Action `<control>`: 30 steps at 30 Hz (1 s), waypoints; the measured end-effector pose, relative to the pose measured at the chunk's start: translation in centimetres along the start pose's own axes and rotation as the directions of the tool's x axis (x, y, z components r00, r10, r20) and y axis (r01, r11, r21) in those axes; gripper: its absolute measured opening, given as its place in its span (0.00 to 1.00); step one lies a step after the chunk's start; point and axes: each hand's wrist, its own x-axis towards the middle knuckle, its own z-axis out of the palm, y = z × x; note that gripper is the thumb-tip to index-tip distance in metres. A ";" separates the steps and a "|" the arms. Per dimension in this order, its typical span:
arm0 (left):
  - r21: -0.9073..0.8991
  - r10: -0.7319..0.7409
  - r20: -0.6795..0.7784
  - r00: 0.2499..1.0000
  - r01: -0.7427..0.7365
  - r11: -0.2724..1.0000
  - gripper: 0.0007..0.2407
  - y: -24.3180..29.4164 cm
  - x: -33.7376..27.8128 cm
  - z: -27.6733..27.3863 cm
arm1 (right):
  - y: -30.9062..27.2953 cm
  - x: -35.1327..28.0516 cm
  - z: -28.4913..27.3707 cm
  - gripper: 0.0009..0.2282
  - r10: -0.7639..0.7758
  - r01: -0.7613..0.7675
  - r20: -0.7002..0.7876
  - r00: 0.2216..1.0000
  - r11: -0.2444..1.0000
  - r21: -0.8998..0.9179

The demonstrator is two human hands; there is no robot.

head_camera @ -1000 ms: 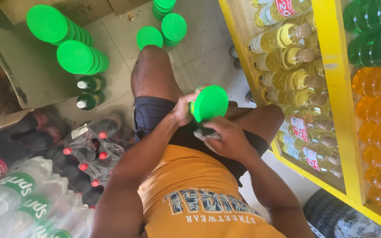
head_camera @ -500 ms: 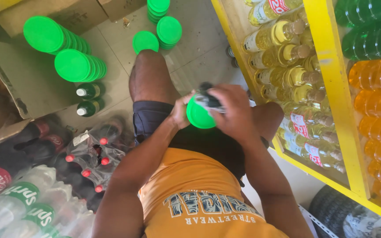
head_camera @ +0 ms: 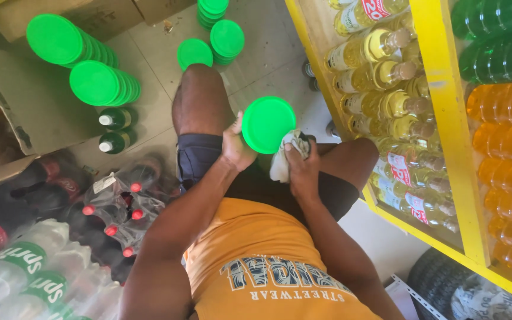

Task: Cleaning green plastic containers by wiping them with a cloth in a storage area

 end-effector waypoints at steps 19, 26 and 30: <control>0.832 0.053 0.345 0.937 -0.331 0.446 0.28 -1.6 0.3 -1.2 | 1.1 7.1 -3.6 0.17 -0.086 0.158 0.236 0.968 0.937 -0.310; 0.587 0.333 0.300 0.894 -0.448 0.674 0.26 -1.4 -0.1 0.1 | -0.2 1.6 0.9 0.16 0.130 -0.123 -0.041 0.991 0.984 0.130; 0.510 0.266 0.344 0.901 -0.417 0.753 0.28 -1.1 0.8 -1.0 | -0.3 1.0 0.7 0.15 0.193 -0.183 -0.006 0.981 0.942 0.282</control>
